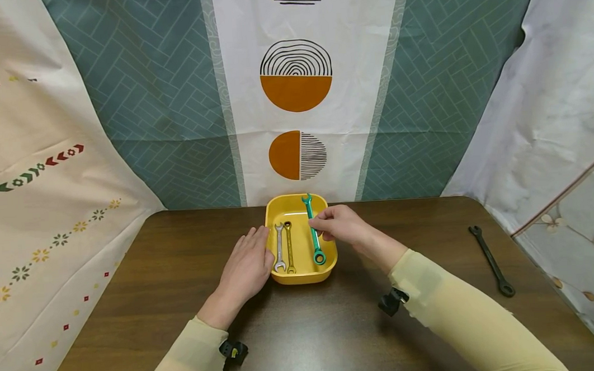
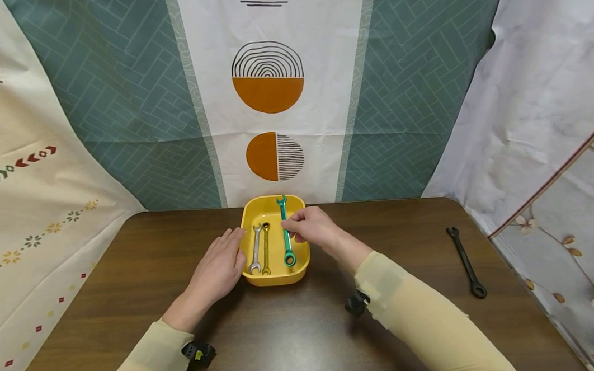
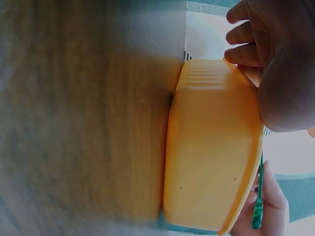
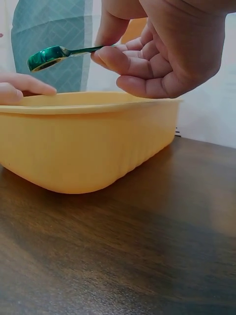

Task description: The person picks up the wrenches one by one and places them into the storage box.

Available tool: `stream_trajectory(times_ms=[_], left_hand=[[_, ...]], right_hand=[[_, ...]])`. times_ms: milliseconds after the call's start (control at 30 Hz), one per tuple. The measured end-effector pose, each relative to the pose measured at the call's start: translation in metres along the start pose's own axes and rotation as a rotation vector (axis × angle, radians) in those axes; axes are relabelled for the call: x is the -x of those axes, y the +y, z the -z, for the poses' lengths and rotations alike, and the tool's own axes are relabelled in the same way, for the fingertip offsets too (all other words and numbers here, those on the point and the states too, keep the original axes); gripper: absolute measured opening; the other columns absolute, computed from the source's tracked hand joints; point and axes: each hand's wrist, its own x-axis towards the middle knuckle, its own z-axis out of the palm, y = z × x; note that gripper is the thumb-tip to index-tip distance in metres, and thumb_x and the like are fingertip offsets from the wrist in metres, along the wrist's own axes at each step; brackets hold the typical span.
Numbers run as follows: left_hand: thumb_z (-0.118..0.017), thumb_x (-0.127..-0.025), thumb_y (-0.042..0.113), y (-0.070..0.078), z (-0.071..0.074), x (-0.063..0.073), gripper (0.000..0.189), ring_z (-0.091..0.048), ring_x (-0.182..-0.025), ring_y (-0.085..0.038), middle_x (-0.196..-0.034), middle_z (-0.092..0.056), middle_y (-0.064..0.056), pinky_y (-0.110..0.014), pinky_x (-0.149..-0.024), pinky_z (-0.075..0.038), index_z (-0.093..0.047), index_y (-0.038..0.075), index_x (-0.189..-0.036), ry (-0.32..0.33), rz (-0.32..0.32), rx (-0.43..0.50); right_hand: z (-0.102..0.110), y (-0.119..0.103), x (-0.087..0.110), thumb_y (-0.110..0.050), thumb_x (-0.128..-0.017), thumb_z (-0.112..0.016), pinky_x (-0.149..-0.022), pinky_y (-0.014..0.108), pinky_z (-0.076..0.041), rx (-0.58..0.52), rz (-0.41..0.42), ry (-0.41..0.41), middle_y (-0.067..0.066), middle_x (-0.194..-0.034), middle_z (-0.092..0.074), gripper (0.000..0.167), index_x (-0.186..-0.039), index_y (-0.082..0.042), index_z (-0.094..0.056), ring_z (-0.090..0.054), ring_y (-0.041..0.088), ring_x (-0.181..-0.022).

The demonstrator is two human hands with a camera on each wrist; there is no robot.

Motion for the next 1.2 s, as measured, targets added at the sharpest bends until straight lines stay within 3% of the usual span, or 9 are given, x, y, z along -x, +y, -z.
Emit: stream_trajectory(times_ms=[967, 1200], left_hand=[[-0.052, -0.112, 0.017, 0.001, 0.000, -0.001, 0.058, -0.037, -0.160, -0.042, -0.169, -0.045, -0.025, -0.056, -0.132, -0.027, -0.044, -0.007, -0.164, -0.007, 0.010, -0.019], [-0.052, -0.112, 0.017, 0.002, 0.000, -0.001, 0.058, -0.038, -0.160, -0.043, -0.169, -0.045, -0.025, -0.056, -0.132, -0.027, -0.044, -0.008, -0.164, -0.009, 0.013, -0.016]], right_hand=[[-0.016, -0.005, -0.010, -0.026, -0.109, -0.072, -0.085, 0.031, -0.062, 0.011, 0.009, 0.013, 0.009, -0.095, -0.070, 0.024, -0.100, -0.004, -0.073, -0.067, 0.020, -0.084], [-0.021, -0.005, -0.013, -0.026, -0.109, -0.072, -0.096, 0.043, -0.062, 0.019, 0.016, 0.020, 0.008, -0.097, -0.071, 0.023, -0.101, -0.004, -0.074, -0.067, 0.021, -0.085]])
